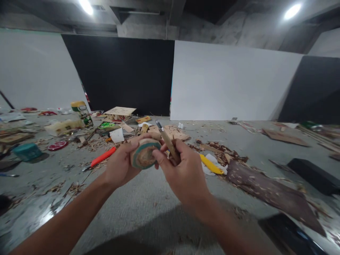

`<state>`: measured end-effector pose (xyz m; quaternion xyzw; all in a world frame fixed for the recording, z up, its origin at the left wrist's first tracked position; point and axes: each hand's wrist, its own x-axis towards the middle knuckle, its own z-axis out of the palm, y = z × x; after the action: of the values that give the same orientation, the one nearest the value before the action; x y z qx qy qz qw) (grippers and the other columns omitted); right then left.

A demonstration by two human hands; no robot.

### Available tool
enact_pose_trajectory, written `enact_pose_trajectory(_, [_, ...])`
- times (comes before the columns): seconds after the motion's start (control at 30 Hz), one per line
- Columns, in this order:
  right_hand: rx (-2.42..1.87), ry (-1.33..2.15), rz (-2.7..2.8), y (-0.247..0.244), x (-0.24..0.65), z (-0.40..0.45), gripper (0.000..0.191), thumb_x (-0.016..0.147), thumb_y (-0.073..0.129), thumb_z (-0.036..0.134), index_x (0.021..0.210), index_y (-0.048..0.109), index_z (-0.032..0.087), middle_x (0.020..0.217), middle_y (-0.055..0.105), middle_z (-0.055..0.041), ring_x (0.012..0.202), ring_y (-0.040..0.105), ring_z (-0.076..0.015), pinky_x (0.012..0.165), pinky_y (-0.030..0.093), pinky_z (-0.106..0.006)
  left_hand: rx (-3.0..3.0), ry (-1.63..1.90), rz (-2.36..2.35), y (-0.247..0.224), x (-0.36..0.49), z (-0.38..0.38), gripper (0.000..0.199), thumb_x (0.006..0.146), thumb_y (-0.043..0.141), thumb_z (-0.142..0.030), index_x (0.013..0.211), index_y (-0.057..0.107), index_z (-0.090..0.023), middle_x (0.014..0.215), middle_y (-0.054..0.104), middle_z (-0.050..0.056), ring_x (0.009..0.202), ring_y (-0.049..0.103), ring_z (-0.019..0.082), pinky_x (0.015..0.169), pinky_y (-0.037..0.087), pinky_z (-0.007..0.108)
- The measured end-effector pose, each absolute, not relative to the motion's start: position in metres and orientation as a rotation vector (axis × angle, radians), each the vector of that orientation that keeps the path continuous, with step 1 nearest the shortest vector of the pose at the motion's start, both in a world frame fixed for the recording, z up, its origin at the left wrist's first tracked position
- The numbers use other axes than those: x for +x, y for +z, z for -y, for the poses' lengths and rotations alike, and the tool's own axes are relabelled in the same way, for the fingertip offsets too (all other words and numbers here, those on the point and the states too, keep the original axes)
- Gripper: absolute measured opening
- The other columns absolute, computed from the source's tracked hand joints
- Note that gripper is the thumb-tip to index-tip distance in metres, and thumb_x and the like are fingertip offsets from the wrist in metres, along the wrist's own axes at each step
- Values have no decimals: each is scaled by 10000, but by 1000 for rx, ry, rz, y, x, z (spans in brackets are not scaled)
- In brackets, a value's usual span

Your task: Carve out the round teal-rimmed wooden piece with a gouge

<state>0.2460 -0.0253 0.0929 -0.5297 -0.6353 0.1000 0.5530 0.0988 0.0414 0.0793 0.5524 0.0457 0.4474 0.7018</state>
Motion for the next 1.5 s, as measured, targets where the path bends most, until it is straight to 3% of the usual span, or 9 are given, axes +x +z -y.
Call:
enact_pose_trajectory(0.3, [-1298, -177, 1557, 86, 251, 20, 129, 840, 630, 271, 773, 695, 182, 492, 539, 45, 428, 440, -103, 436, 349, -239, 1235, 943, -123, 74, 107, -39, 348, 872, 448, -343, 1133, 588, -159, 1057, 671, 126, 783, 640, 215, 640, 529, 328])
enact_pose_trajectory(0.57, [-1201, -388, 1672, 82, 253, 18, 125, 829, 609, 175, 724, 664, 214, 531, 590, 19, 485, 518, -129, 498, 407, -248, 1189, 956, -181, 72, 112, -35, 316, 899, 443, -326, 1157, 547, -176, 979, 669, 96, 734, 630, 194, 632, 495, 310])
enact_pose_trajectory(0.83, [-1316, -272, 1592, 84, 251, 18, 87, 796, 599, 219, 715, 632, 214, 491, 535, 48, 435, 464, -113, 448, 372, -236, 1212, 934, -193, 74, 112, -35, 353, 863, 464, -339, 1144, 552, -146, 995, 689, 123, 780, 664, 226, 597, 491, 305])
enact_pose_trajectory(0.97, [-1347, -199, 1529, 90, 259, 16, 59, 818, 587, 242, 772, 611, 214, 511, 525, 53, 443, 458, -112, 443, 351, -237, 1052, 1007, -138, 80, 106, -38, 374, 840, 426, -328, 1107, 589, -123, 1016, 702, 163, 854, 686, 288, 629, 544, 373])
enact_pose_trajectory(1.17, [-1365, -123, 1617, 96, 276, 9, 384, 937, 508, 383, 599, 401, 236, 480, 340, 66, 435, 352, -103, 420, 251, -257, 884, 1070, -171, 84, 101, -41, 430, 866, 460, -450, 1010, 662, -99, 998, 712, 189, 953, 693, 344, 733, 580, 452])
enact_pose_trajectory(1.23, [-1317, -18, 1624, 96, 274, 11, 317, 957, 497, 392, 690, 497, 221, 511, 371, 65, 455, 381, -107, 428, 276, -252, 862, 1086, -208, 84, 101, -42, 448, 905, 443, -470, 997, 671, -96, 987, 712, 183, 947, 697, 328, 749, 588, 441])
enact_pose_trajectory(1.3, [-1273, 117, 1643, 96, 271, 16, 210, 972, 486, 365, 917, 597, 196, 529, 412, 72, 447, 397, -107, 422, 289, -246, 845, 1093, -240, 86, 100, -43, 460, 950, 402, -464, 1033, 669, -98, 1000, 710, 173, 941, 698, 303, 757, 595, 424])
enact_pose_trajectory(1.37, [-1254, 209, 1671, 95, 268, 21, 240, 981, 474, 332, 1127, 596, 187, 541, 454, 76, 420, 384, -102, 406, 273, -245, 841, 1092, -254, 87, 99, -43, 467, 983, 367, -459, 1102, 656, -112, 1042, 707, 162, 954, 693, 282, 768, 599, 412])
enact_pose_trajectory(1.5, [-1265, 183, 1736, 93, 267, 25, 247, 959, 505, 307, 1146, 633, 208, 576, 487, 61, 440, 406, -105, 422, 292, -253, 825, 1104, -233, 91, 96, -44, 400, 993, 383, -426, 1149, 638, -161, 1182, 683, 131, 1025, 669, 271, 809, 596, 416])
